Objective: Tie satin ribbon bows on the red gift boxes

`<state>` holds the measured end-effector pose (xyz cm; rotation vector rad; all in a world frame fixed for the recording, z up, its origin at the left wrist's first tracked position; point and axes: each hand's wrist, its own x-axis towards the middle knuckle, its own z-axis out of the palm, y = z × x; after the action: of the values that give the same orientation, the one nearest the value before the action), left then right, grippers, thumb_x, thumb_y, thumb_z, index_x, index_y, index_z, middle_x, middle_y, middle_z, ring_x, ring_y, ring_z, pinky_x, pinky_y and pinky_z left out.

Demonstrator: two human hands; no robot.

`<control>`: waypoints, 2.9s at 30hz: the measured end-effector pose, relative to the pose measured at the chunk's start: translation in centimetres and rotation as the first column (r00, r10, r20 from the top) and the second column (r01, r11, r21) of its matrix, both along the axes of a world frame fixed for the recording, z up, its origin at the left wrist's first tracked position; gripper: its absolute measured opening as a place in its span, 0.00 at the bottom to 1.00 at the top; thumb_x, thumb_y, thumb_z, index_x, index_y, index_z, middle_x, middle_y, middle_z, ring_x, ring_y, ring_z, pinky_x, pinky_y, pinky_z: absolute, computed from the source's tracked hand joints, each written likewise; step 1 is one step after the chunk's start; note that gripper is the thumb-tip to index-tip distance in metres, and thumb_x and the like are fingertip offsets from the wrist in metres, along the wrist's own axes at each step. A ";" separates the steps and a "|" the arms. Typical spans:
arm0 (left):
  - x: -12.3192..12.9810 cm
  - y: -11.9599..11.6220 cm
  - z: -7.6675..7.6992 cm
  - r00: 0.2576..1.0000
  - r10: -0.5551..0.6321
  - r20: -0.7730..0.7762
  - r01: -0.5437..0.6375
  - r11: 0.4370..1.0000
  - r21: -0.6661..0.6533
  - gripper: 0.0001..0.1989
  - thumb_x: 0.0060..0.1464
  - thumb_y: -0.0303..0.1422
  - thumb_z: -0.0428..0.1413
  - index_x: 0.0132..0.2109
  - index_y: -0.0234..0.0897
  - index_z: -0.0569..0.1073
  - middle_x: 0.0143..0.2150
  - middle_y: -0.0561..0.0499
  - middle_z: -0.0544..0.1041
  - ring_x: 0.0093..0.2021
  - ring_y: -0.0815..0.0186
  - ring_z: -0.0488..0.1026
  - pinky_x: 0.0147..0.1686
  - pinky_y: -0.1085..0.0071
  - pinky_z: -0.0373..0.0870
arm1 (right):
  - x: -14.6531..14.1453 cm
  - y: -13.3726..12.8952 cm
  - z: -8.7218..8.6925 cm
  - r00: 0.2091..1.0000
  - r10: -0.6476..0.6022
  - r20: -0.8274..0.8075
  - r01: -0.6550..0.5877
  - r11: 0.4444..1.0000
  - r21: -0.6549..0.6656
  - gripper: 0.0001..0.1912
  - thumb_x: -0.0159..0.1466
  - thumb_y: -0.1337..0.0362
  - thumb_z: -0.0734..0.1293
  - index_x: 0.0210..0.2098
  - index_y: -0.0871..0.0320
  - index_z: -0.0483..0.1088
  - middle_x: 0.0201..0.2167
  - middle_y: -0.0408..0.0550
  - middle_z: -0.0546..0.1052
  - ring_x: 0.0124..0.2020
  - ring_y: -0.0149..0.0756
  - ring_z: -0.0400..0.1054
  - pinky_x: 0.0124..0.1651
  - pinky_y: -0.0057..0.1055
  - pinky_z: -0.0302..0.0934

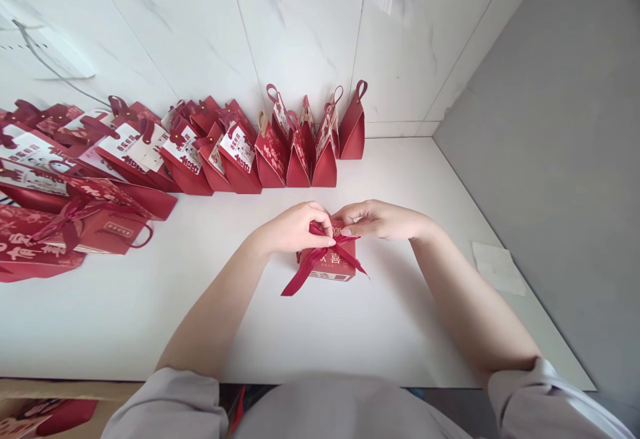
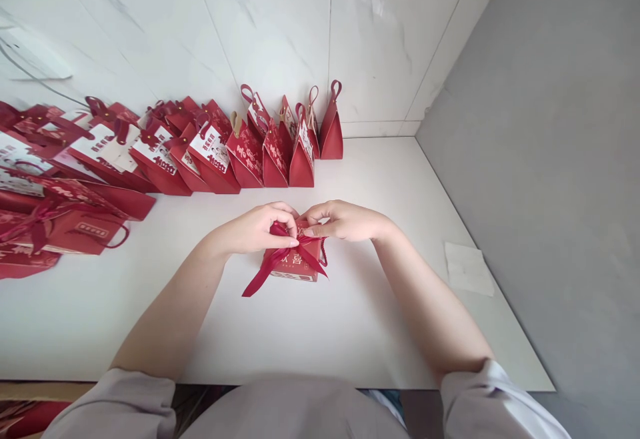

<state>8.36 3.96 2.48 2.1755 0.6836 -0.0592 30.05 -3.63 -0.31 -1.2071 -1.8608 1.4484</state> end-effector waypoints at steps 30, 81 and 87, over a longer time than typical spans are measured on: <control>-3.1 1.7 2.6 0.959 0.092 -0.266 -0.076 0.995 0.072 0.18 0.50 0.48 0.55 0.25 0.39 0.72 0.24 0.53 0.66 0.23 0.69 0.57 0.23 0.70 0.50 | 0.9 0.1 0.1 0.974 -0.184 -0.135 0.179 0.983 -0.043 0.21 0.61 0.44 0.67 0.36 0.56 0.76 0.45 0.49 0.78 0.47 0.44 0.69 0.52 0.41 0.60; -2.2 2.4 1.2 0.936 -0.205 -0.287 0.129 0.956 -0.263 0.20 0.55 0.49 0.56 0.32 0.39 0.83 0.26 0.50 0.77 0.30 0.66 0.72 0.31 0.73 0.62 | 0.0 0.1 -0.3 0.974 -0.210 -0.084 0.211 0.978 -0.006 0.05 0.60 0.61 0.68 0.34 0.55 0.74 0.55 0.46 0.75 0.54 0.45 0.69 0.57 0.41 0.61; -2.3 2.5 1.2 0.928 -0.203 -0.312 0.119 0.956 -0.269 0.19 0.55 0.49 0.56 0.33 0.39 0.83 0.29 0.50 0.80 0.32 0.67 0.73 0.33 0.73 0.63 | 0.2 0.1 0.2 0.974 -0.181 -0.133 0.176 0.983 -0.050 0.15 0.63 0.50 0.67 0.35 0.56 0.75 0.49 0.49 0.78 0.48 0.44 0.71 0.52 0.42 0.63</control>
<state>6.03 6.44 3.68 1.9930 0.6428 -0.5865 30.28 -3.51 -0.14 -1.2255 -1.5979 1.4346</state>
